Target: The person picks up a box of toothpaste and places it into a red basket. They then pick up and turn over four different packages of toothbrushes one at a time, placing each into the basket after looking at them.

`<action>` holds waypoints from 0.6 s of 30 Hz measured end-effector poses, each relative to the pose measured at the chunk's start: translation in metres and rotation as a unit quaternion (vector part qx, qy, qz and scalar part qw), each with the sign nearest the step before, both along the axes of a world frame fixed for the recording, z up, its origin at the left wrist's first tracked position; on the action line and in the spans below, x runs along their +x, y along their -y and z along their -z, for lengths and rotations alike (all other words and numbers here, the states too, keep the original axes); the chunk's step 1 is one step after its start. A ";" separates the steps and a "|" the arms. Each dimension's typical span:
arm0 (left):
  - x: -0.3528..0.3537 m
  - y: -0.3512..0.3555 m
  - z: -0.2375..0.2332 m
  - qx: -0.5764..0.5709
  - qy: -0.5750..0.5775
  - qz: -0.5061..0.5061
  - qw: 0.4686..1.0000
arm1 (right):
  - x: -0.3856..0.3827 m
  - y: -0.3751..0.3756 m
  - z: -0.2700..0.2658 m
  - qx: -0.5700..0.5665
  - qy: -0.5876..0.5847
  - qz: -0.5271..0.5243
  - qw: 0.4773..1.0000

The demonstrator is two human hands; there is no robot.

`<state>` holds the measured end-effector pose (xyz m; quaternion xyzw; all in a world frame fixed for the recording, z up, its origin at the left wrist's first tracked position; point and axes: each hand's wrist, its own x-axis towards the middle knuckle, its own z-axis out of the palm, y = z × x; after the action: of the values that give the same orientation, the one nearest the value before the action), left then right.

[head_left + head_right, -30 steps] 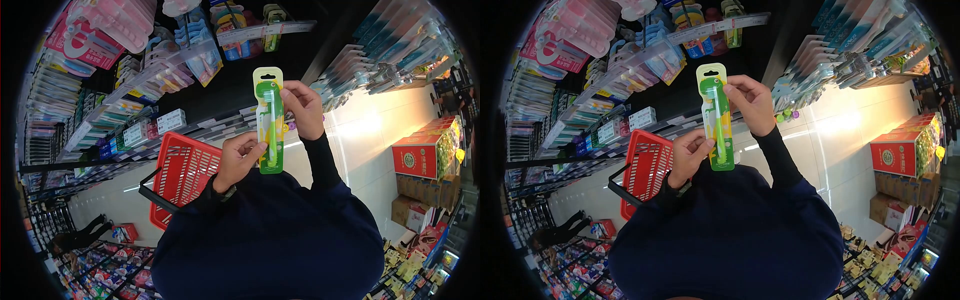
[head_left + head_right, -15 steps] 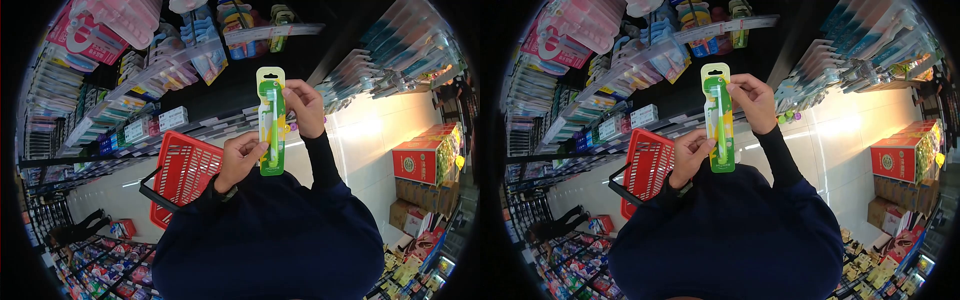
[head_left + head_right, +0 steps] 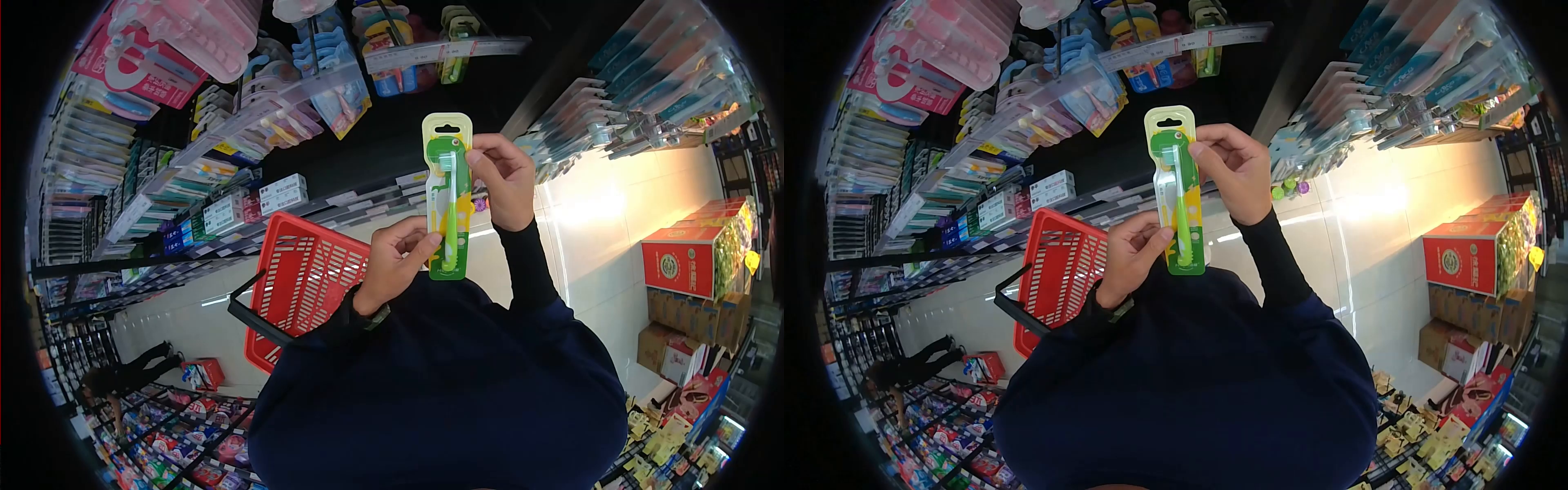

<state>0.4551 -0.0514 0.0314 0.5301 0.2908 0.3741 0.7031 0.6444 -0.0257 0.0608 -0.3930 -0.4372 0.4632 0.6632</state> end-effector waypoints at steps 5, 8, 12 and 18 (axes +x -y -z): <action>0.000 0.000 0.001 0.017 -0.008 -0.002 1.000 | 0.001 0.000 0.003 -0.004 0.000 0.001 1.000; 0.001 0.000 0.002 0.017 -0.010 -0.005 1.000 | 0.000 0.002 0.002 -0.011 -0.003 0.001 1.000; 0.000 0.003 0.003 0.013 -0.009 -0.005 1.000 | -0.002 0.005 0.000 -0.017 0.002 0.001 1.000; -0.002 0.007 0.005 0.015 -0.016 -0.010 1.000 | -0.004 0.009 0.003 -0.016 0.005 0.003 1.000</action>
<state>0.4535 -0.0583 0.0267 0.5439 0.3015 0.3768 0.6865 0.6408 -0.0343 0.0577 -0.4072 -0.4321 0.4664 0.6557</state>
